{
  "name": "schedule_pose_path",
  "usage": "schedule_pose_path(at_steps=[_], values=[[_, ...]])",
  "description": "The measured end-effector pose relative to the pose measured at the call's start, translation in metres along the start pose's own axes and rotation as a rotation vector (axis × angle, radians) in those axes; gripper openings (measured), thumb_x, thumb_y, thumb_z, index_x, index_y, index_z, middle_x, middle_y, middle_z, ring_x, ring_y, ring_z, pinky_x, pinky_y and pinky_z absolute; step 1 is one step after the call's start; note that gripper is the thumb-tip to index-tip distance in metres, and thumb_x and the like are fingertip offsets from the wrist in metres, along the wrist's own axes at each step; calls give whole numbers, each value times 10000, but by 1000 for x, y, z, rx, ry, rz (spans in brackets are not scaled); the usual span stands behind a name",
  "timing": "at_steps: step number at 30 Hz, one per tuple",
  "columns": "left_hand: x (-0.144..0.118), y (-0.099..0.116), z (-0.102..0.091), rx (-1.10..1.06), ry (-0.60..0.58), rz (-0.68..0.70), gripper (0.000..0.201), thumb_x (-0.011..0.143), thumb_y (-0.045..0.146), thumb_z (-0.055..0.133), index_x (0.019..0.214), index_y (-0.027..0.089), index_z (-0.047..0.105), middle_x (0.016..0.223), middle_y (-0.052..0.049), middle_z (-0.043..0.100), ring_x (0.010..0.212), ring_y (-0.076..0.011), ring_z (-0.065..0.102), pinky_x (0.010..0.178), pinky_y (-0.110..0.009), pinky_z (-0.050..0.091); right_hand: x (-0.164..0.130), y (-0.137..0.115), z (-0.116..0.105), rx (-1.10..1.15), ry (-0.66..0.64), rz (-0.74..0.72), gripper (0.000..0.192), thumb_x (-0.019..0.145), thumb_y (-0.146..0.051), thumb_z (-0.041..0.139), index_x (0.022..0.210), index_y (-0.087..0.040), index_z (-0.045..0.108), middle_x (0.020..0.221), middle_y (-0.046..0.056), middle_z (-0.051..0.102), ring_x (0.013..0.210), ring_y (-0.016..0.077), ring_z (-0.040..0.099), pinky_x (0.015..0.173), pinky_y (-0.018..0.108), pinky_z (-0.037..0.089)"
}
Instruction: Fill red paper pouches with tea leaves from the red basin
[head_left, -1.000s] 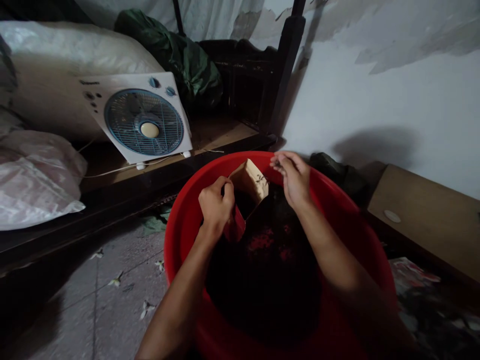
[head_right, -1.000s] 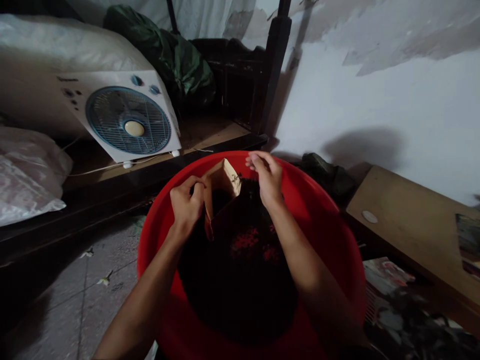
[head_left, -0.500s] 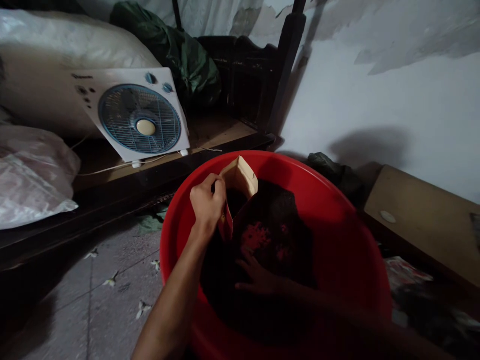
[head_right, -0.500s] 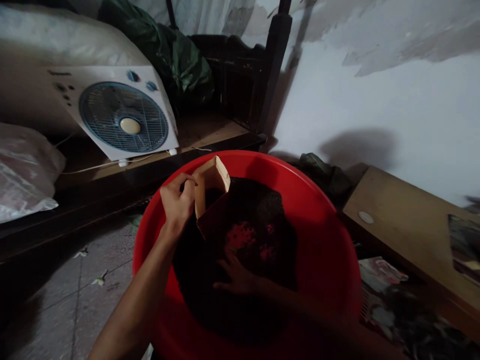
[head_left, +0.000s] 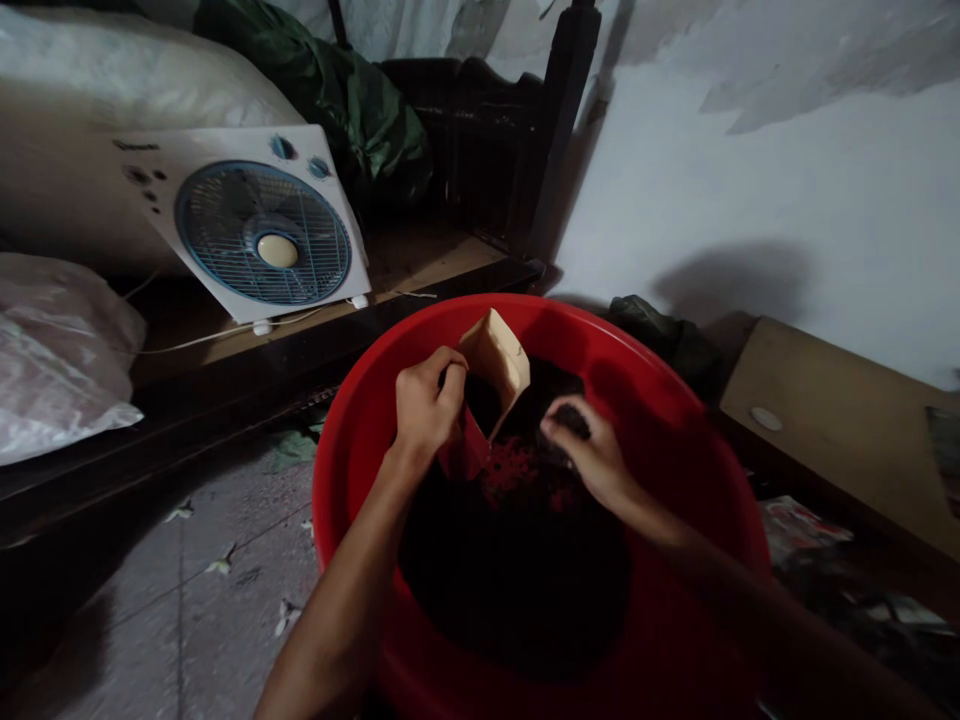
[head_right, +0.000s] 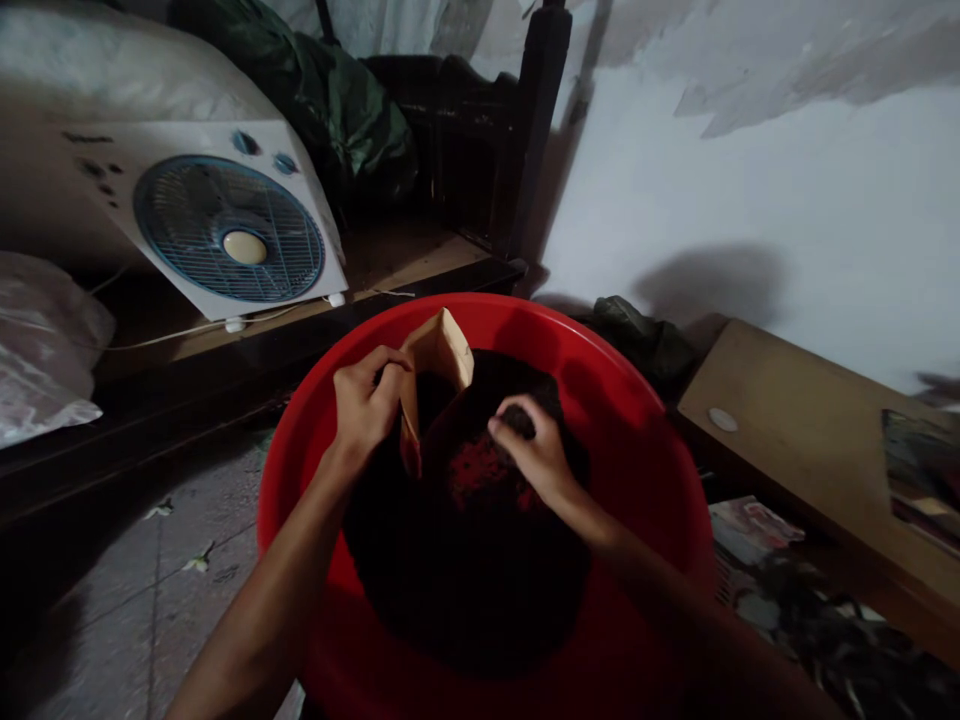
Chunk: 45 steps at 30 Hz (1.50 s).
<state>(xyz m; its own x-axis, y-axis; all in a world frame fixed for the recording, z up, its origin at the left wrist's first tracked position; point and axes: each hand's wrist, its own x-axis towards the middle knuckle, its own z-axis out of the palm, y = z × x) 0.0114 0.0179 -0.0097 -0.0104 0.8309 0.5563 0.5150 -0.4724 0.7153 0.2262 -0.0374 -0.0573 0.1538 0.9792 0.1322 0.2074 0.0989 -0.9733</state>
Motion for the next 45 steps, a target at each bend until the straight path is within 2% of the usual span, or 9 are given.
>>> schedule_pose_path(at_steps=[3,7,14,19,25,30,36,40,45], values=[[-8,7,12,8,-92,43,223,879,220,445,798,213,653,733,13,689,681,-128,627,699,-240,455,28,-62,9,346,289,-61,219,757,-359,703,880,-241,566,783,-49,568,683,118,538,620,236,451],[-15,11,23,22,-139,81,244,918,227,417,836,214,646,785,1,700,724,-133,643,727,-245,454,54,-99,34,577,299,-166,181,747,-299,683,864,-230,563,785,-51,582,739,109,586,709,240,497],[-12,10,18,35,-81,6,235,916,242,434,835,211,653,765,-4,689,687,-134,612,693,-249,437,76,-93,51,373,35,-294,144,775,-311,715,880,-214,724,975,1,722,1015,167,646,988,372,496],[-4,0,6,47,93,-94,212,860,216,478,798,210,681,705,14,679,626,-121,577,618,-243,400,81,-47,26,-10,148,-410,201,877,-367,620,974,-241,742,1130,38,708,1135,212,615,1055,438,456],[7,-14,-13,-52,243,-76,215,818,186,481,738,221,677,680,28,670,623,-113,573,621,-236,423,4,84,-1,-655,-604,148,563,770,-548,720,1238,-238,700,1399,161,586,1339,421,474,1106,649,323],[3,-13,-13,-50,294,11,201,833,207,473,761,220,660,705,18,667,670,-117,587,651,-231,444,-71,116,-13,-852,-1108,471,942,788,-747,598,1571,-295,330,1692,99,101,1528,470,33,1177,669,182],[-4,-12,-7,7,240,59,226,830,231,463,744,203,670,682,12,671,607,-100,571,620,-221,436,-86,106,-16,-713,-1001,519,931,736,-577,725,1534,-221,404,1621,154,313,1463,407,337,1201,516,277],[-1,-14,-7,-49,292,93,207,817,179,490,737,202,680,654,31,673,583,-84,566,600,-204,426,-76,89,-10,-348,-903,448,474,741,-399,697,1179,-218,673,1229,84,690,1170,311,622,1049,439,461],[0,-15,-5,-70,324,184,198,795,135,518,709,202,684,613,54,666,524,-66,553,547,-187,402,-28,20,4,45,-290,282,291,705,-408,725,913,-228,631,856,-8,684,785,190,645,778,344,535]])
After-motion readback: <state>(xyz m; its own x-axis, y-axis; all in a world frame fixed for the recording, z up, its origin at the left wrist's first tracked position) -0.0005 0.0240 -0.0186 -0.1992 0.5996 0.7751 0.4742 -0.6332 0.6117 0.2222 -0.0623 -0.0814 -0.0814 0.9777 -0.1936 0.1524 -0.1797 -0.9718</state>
